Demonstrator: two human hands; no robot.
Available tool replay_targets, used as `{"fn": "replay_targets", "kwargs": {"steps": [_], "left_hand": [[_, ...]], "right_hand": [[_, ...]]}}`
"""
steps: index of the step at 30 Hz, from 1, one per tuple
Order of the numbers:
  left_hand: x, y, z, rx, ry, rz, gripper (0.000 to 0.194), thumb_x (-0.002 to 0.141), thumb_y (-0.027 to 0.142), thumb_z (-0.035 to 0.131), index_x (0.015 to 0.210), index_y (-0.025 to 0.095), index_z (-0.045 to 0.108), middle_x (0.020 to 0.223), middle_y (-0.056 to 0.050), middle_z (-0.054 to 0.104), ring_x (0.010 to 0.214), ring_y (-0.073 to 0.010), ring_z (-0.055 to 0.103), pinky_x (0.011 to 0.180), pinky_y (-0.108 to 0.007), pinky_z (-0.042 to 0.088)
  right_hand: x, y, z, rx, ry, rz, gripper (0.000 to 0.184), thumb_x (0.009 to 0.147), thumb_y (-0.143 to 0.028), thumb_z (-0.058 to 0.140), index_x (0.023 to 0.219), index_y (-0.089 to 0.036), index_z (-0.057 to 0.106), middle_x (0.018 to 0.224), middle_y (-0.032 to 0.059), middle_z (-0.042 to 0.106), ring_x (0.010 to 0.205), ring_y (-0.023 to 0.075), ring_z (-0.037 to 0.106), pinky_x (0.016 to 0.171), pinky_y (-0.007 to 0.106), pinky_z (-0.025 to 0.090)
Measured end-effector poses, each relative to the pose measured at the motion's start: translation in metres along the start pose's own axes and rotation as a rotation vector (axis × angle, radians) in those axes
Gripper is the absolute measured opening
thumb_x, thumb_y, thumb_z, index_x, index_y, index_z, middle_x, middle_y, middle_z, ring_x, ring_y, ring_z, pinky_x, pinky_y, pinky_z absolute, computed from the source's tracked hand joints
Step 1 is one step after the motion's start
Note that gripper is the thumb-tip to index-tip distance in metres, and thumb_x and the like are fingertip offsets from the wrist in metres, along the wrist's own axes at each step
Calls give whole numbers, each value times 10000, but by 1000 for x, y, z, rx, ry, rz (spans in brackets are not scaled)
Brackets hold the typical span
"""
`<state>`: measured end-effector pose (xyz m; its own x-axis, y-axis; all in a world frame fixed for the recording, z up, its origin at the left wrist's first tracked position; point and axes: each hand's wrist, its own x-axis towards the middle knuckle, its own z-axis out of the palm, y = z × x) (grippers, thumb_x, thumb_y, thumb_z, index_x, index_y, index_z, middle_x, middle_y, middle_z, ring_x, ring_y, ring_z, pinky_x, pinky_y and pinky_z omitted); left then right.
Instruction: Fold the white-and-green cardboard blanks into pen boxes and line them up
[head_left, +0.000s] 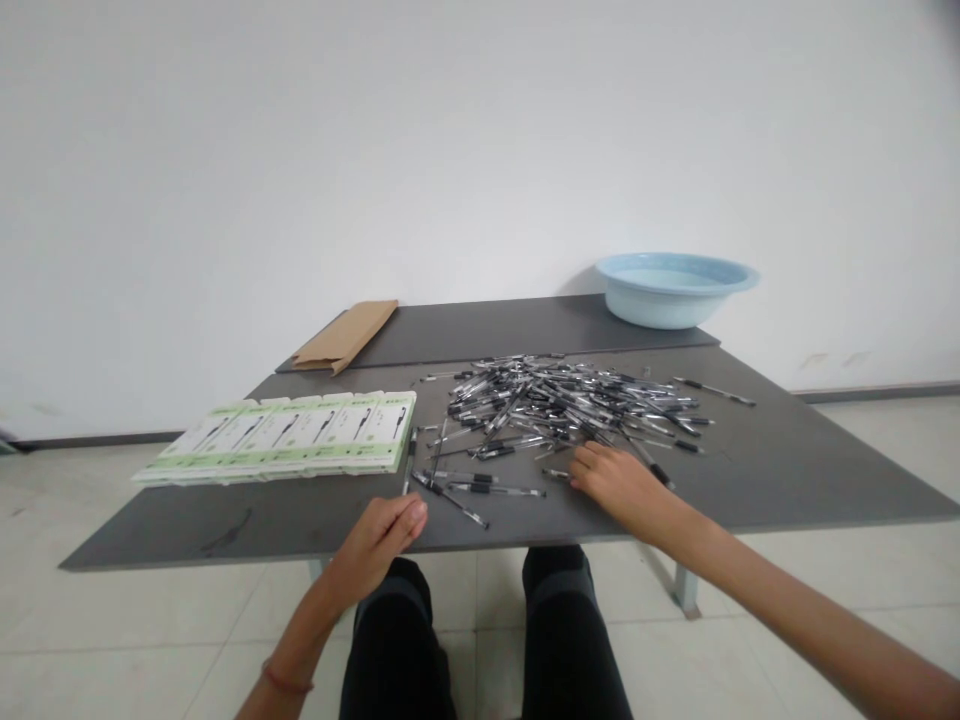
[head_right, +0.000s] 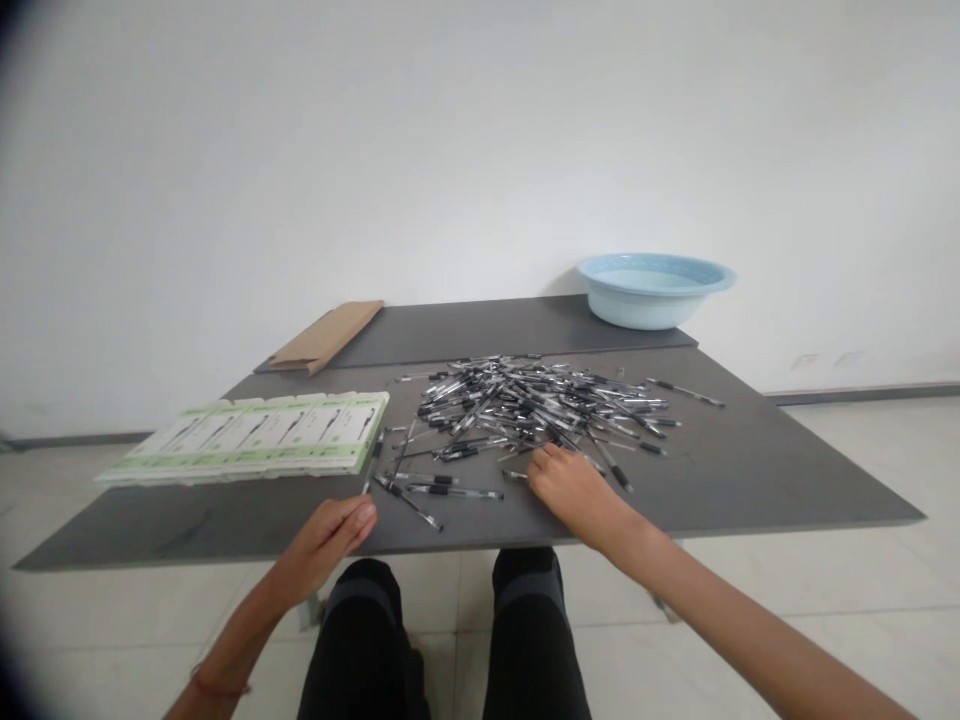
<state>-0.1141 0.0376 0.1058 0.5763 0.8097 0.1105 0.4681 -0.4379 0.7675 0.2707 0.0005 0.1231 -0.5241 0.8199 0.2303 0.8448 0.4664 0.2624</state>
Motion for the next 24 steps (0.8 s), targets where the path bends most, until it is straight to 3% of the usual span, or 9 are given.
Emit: {"fn": "replay_targets", "kwargs": {"steps": [3,7,9,11,15,19,24], "left_hand": [[-1,-4,-3,-63,-9,4,511,1094,489,362,681,197,435,602,49,397,541,-107,385,562,-255,287],[-3,-6,-4,-96,-28,11,497,1097,454,368,680,195,443,599,48,403,544,-106,395,565,-259,283],[-3,-5,-4,-103,-34,18,496,1097,453,365,679,196,442,599,48,403,547,-107,397,565,-261,283],[-3,-3,-4,-114,-43,16,502,1097,464,356,680,197,440,599,49,399,545,-108,393,561,-263,281],[-1,0,-6,-113,-79,-17,516,1094,494,349,682,199,445,600,49,398,549,-111,402,566,-267,287],[0,3,-8,-103,-108,-36,518,1090,507,354,682,200,443,603,49,397,556,-113,403,576,-270,288],[-2,1,-7,-95,-92,-64,515,1087,514,351,687,203,447,615,42,405,573,-124,402,575,-273,288]], "right_hand": [[-1,-3,-7,28,3,29,109,948,-110,664,857,-160,698,891,96,718,870,270,673,719,355,491],[-11,-12,-26,139,34,97,146,1036,-204,540,1015,-159,677,932,92,697,856,253,662,715,348,464],[-19,-18,-33,482,51,182,192,1048,-222,460,993,-188,640,880,47,669,784,203,636,699,316,439],[-27,-24,-33,844,31,313,284,1043,-242,374,830,-213,559,747,0,585,689,177,566,668,304,410],[-35,-31,-11,1290,-6,508,302,963,-266,326,665,-240,362,632,-30,367,614,169,401,610,315,323],[-37,-33,12,1382,14,523,270,913,-296,318,647,-255,292,612,-40,266,580,160,300,572,318,255],[-42,-32,16,1373,24,509,296,909,-350,331,630,-254,298,606,-35,277,584,167,314,576,319,259]]}}
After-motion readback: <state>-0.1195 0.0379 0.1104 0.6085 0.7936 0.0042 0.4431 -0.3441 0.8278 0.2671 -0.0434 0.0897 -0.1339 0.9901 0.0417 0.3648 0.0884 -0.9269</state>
